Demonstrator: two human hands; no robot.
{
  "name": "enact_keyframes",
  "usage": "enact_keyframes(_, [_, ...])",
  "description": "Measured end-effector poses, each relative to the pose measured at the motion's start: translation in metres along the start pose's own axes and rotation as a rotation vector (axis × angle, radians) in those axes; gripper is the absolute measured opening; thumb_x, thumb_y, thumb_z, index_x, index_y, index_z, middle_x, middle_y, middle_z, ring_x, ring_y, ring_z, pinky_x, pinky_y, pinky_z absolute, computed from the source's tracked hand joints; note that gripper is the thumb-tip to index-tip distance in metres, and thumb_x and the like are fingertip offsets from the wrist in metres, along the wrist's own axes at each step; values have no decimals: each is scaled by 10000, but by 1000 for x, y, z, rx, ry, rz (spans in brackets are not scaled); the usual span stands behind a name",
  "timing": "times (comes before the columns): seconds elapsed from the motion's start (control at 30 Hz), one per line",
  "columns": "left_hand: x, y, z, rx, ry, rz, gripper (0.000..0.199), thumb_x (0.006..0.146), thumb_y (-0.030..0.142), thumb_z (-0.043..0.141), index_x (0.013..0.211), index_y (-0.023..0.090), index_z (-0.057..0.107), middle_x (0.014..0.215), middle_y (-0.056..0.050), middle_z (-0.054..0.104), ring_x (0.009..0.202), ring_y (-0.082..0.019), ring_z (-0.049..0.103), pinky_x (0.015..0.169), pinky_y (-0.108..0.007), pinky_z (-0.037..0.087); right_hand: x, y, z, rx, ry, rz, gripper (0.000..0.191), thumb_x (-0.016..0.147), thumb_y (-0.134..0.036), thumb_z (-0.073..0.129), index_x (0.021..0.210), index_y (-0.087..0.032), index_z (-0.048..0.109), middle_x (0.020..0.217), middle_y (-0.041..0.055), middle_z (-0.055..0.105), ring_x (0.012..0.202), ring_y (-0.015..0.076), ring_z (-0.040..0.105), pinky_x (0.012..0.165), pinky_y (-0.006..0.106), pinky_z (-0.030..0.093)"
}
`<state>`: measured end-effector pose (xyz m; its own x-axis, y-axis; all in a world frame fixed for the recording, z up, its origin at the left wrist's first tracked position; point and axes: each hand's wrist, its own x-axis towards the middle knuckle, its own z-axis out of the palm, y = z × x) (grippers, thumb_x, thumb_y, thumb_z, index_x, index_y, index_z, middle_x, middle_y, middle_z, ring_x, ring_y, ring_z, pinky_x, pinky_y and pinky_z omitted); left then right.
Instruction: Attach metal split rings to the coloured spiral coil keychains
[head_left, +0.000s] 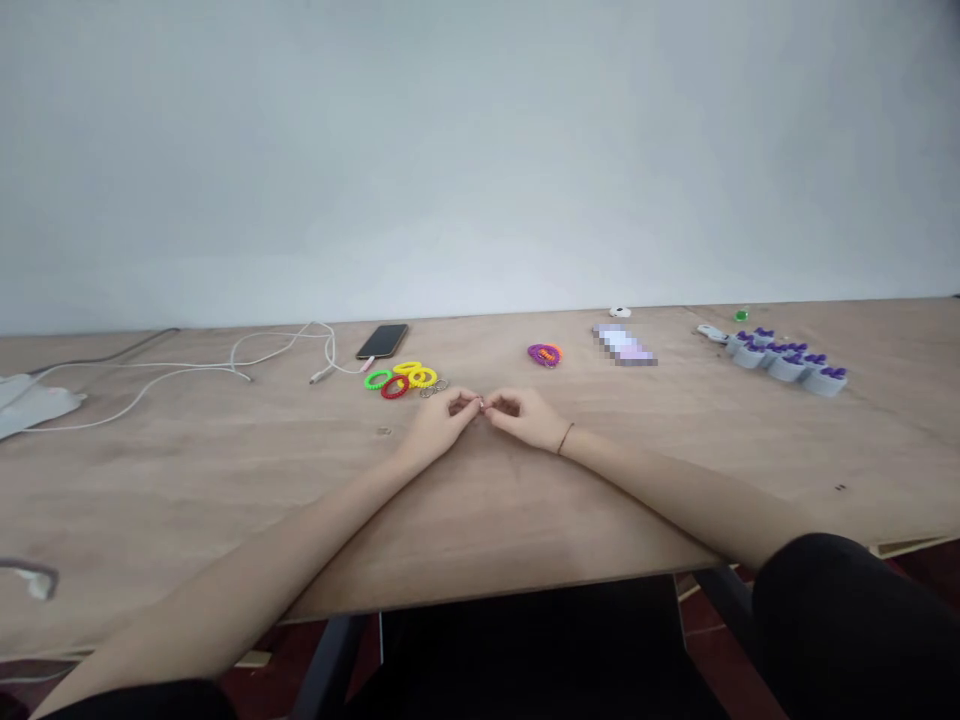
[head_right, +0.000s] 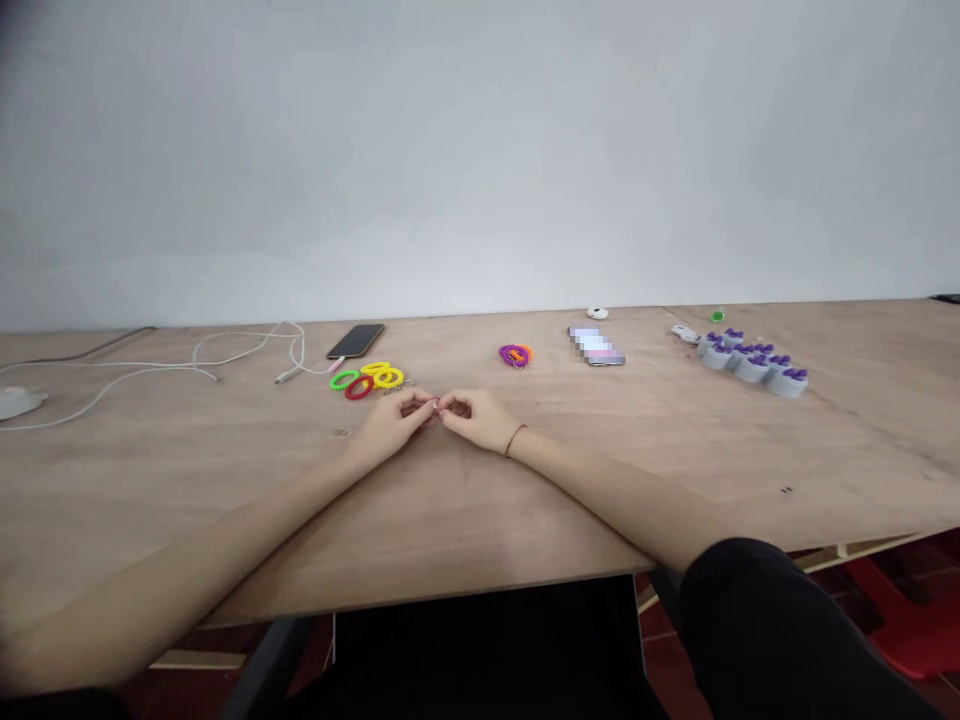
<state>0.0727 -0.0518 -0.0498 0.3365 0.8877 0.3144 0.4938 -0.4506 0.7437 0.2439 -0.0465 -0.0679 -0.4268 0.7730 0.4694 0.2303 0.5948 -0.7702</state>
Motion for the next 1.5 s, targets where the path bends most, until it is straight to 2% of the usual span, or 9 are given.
enact_keyframes(0.27, [-2,0,5,-51,10,-33,200,777,330,493,782,158,596,738,-17,648,670,-147,604,655,-255,478,-4,-3,3,-86,70,-70,125,748,-209,515,763,-143,620,712,6,642,607,93,545,580,205,438])
enact_keyframes(0.4, [-1,1,6,-102,14,-38,243,777,294,477,927,164,617,870,-33,665,769,-156,609,701,-259,488,-3,-3,4,-144,107,-85,136,760,-203,507,788,-143,626,727,13,646,614,98,549,588,211,440])
enact_keyframes(0.5, [0,1,6,-160,0,-58,322,798,334,455,1040,169,591,971,-47,652,811,-161,606,705,-264,496,-3,-4,4,-171,109,-114,151,779,-207,492,807,-148,628,738,16,650,615,100,553,596,215,440])
enact_keyframes(0.67, [2,-1,4,-155,-11,-22,266,788,342,491,937,159,613,922,-48,661,795,-161,608,720,-270,494,-5,-4,4,-184,125,-143,143,776,-202,492,802,-152,624,751,17,649,624,100,555,605,215,441])
enact_keyframes(0.8, [0,1,4,-150,-3,-22,244,781,348,503,888,160,616,908,-48,665,794,-165,616,740,-286,497,-4,-2,5,-203,154,-102,128,757,-190,499,792,-156,617,728,9,641,617,100,551,599,214,440])
enact_keyframes(1.0, [-4,9,7,-213,-34,-77,338,756,394,542,1011,181,606,1017,-52,654,902,-196,610,783,-307,499,-6,-4,4,-308,205,-121,93,745,-205,511,755,-161,591,686,10,617,595,106,533,582,217,414])
enact_keyframes(1.1, [-4,10,6,-245,-46,-110,348,744,403,562,995,165,607,1029,-62,656,937,-201,608,814,-308,492,-7,-5,4,-365,183,-160,105,757,-231,509,781,-169,591,695,14,613,604,112,524,600,225,403])
enact_keyframes(1.23, [-3,12,4,-239,-57,-128,356,746,404,561,989,149,610,1046,-72,654,955,-201,606,840,-306,481,-7,-4,4,-368,184,-134,95,756,-205,493,784,-174,578,710,14,612,616,115,526,609,225,397])
enact_keyframes(1.5, [-2,11,7,-218,35,-72,284,737,328,551,946,152,631,976,-56,675,910,-196,620,865,-327,465,-4,-6,11,-345,250,-119,70,768,-215,471,747,-176,525,695,12,597,596,109,535,587,215,397])
